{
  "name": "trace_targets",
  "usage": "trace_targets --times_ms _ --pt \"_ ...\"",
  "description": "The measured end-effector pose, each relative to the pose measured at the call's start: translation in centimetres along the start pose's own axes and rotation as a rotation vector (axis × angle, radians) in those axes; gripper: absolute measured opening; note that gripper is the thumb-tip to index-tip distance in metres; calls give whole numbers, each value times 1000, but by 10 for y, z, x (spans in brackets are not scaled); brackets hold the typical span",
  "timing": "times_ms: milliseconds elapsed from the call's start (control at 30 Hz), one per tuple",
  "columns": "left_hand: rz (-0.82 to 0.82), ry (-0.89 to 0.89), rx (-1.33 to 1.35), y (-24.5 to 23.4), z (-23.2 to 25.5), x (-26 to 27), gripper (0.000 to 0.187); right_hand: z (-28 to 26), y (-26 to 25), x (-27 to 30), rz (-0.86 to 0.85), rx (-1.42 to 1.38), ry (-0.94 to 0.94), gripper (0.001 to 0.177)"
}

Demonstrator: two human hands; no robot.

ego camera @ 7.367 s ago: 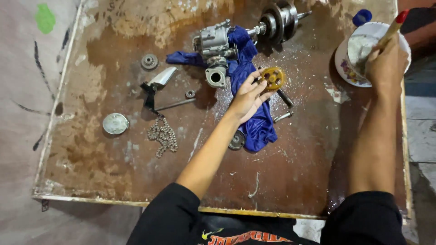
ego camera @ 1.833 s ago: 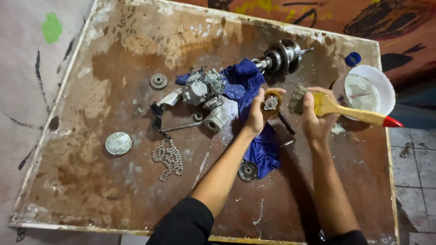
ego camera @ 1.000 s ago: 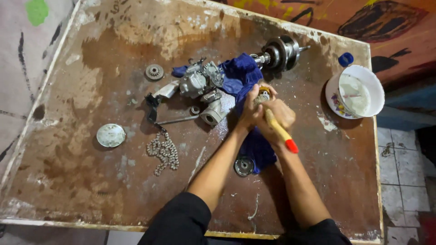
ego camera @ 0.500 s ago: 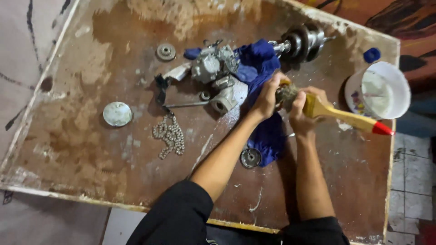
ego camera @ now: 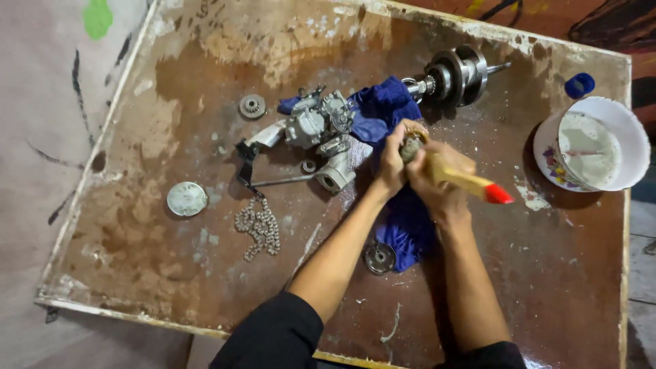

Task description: The person cleans various disassembled engine parts on a workbench. They use a brush and a liquid from a bucket to scrub a crankshaft, a yellow gear, and a small cylindrical component. The person also uses a blue cloth to wipe the parts and a small metal tool to clean the teeth of the gear.

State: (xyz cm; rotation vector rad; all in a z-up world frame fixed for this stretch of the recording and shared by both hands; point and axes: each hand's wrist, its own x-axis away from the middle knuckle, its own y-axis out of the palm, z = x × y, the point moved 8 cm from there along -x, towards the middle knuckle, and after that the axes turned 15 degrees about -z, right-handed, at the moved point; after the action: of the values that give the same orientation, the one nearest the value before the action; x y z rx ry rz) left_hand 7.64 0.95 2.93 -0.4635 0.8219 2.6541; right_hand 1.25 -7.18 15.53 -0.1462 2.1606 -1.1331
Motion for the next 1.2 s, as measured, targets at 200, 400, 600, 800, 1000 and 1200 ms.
trace_targets --times_ms 200,400,600,800,1000,1200 --pt "-40 -66 -224 5 -10 -1 47 32 -18 19 267 -240 256 11" --pt "48 -144 -176 -5 -17 0 46 27 -18 7 191 -267 281 6" --pt "107 38 -427 2 5 0 39 -3 -15 1 -154 -45 166 8" --pt "142 7 -158 -3 -12 1 42 13 -32 -1 -311 -341 285 8" --pt "198 -153 -47 -6 -17 4 52 18 -39 0 -159 -380 305 15" --pt "344 -298 2 -28 -59 14 52 -6 -21 6 -35 24 124 15"
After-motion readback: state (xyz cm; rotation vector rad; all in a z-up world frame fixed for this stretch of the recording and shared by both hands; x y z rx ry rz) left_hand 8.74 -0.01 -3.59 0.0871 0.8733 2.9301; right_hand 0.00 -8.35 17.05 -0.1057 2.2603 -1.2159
